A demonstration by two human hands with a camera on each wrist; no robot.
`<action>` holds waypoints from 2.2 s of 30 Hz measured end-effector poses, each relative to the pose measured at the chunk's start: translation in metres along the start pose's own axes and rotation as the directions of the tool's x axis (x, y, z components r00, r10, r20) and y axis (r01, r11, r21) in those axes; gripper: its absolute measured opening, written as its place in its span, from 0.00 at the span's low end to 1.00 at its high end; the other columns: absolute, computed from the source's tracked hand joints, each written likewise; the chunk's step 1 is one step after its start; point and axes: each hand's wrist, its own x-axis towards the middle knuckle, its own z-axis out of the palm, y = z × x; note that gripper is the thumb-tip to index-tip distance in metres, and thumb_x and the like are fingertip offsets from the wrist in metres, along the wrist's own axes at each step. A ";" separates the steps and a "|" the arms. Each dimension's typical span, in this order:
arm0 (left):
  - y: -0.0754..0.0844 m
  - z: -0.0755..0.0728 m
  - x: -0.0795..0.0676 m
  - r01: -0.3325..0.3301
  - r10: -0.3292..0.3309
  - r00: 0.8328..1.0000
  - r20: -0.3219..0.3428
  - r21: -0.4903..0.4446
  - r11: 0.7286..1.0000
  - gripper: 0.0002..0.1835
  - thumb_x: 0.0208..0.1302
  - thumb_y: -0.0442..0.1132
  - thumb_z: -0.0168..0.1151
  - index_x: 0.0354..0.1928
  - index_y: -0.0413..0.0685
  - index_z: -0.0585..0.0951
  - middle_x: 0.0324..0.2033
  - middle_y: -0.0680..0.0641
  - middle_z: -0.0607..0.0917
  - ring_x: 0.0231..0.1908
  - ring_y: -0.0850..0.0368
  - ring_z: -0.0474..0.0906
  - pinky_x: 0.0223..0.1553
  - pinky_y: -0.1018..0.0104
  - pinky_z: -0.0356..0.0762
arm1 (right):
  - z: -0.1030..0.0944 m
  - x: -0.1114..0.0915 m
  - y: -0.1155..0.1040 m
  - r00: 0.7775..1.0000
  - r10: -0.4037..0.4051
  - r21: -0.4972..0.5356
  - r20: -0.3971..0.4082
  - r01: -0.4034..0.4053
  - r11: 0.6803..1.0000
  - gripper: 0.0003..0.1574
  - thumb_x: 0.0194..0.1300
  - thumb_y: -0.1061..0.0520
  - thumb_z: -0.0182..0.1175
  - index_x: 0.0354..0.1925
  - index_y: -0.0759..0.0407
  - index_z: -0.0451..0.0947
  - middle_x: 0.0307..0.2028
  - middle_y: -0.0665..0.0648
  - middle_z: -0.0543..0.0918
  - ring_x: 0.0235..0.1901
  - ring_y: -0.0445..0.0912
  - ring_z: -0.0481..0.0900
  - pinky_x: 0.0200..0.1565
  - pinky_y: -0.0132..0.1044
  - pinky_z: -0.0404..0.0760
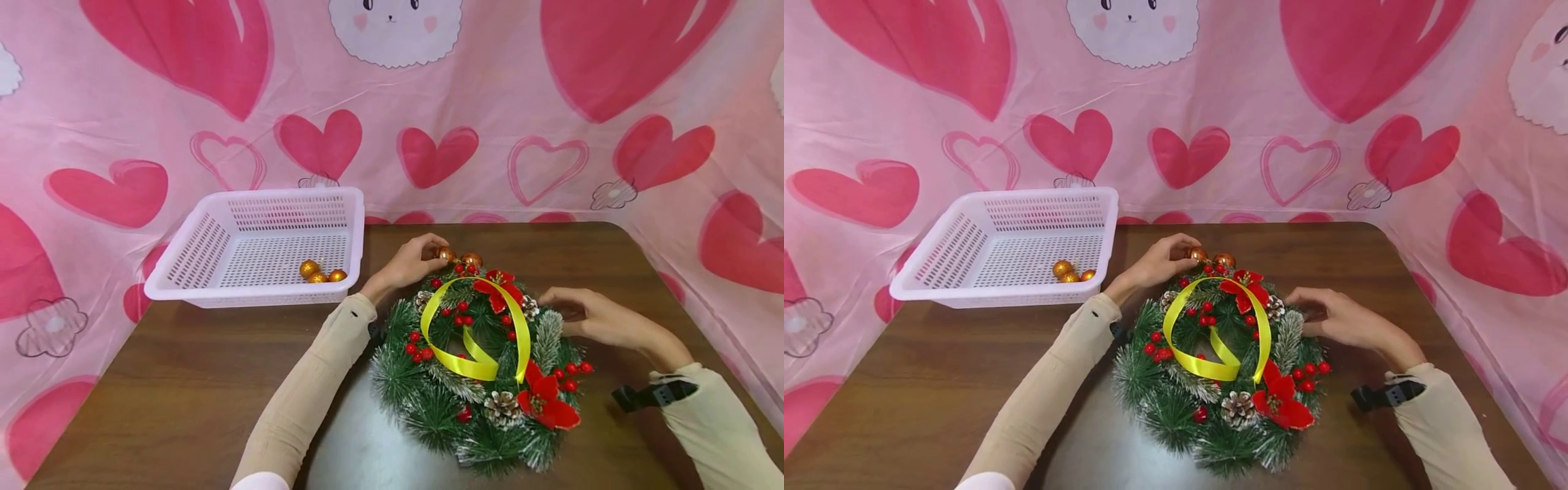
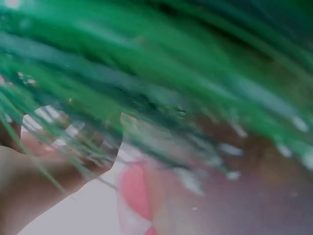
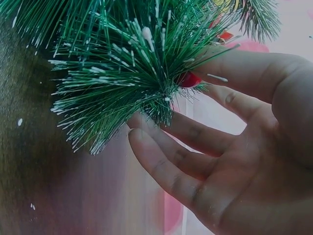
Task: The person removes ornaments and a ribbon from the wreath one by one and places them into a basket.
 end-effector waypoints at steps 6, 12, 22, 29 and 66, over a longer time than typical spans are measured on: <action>0.009 -0.005 -0.003 -0.008 0.008 1.000 -0.030 -0.006 1.000 0.20 0.70 0.39 0.62 0.61 0.44 0.75 0.55 0.45 0.81 0.53 0.51 0.79 0.53 0.59 0.78 | 0.000 0.000 0.001 1.000 0.005 -0.012 -0.004 -0.005 1.000 0.22 0.61 0.66 0.66 0.53 0.54 0.78 0.50 0.51 0.81 0.49 0.36 0.78 0.48 0.33 0.81; 0.013 -0.010 -0.004 -0.035 0.035 0.999 -0.036 -0.018 0.999 0.20 0.70 0.38 0.62 0.61 0.42 0.76 0.53 0.44 0.82 0.55 0.51 0.80 0.56 0.60 0.77 | 0.000 0.000 0.000 1.000 0.015 0.002 -0.003 -0.015 1.000 0.22 0.61 0.67 0.66 0.53 0.55 0.78 0.50 0.52 0.81 0.49 0.36 0.78 0.48 0.31 0.80; 0.020 -0.014 -0.004 -0.069 0.069 0.997 -0.039 0.009 0.998 0.19 0.70 0.37 0.61 0.61 0.44 0.76 0.52 0.45 0.82 0.53 0.51 0.80 0.54 0.62 0.78 | 0.000 0.000 0.001 1.000 0.005 -0.001 -0.006 -0.005 1.000 0.22 0.61 0.67 0.66 0.53 0.55 0.78 0.50 0.53 0.82 0.49 0.35 0.78 0.47 0.32 0.80; 0.025 -0.017 -0.007 -0.086 0.086 0.996 -0.040 0.007 0.996 0.19 0.70 0.35 0.61 0.61 0.43 0.76 0.55 0.44 0.81 0.54 0.50 0.80 0.56 0.62 0.77 | -0.001 0.000 0.001 1.000 0.006 -0.018 -0.002 -0.006 1.000 0.22 0.61 0.67 0.66 0.53 0.55 0.78 0.50 0.52 0.82 0.48 0.37 0.78 0.47 0.34 0.81; 0.047 -0.050 -0.021 -0.155 0.153 0.972 -0.181 0.000 0.988 0.19 0.67 0.34 0.64 0.60 0.42 0.77 0.53 0.44 0.82 0.54 0.50 0.80 0.59 0.61 0.75 | -0.001 0.000 -0.002 0.999 0.037 -0.010 0.011 -0.037 0.999 0.22 0.62 0.66 0.66 0.54 0.55 0.78 0.49 0.51 0.82 0.49 0.38 0.79 0.48 0.37 0.82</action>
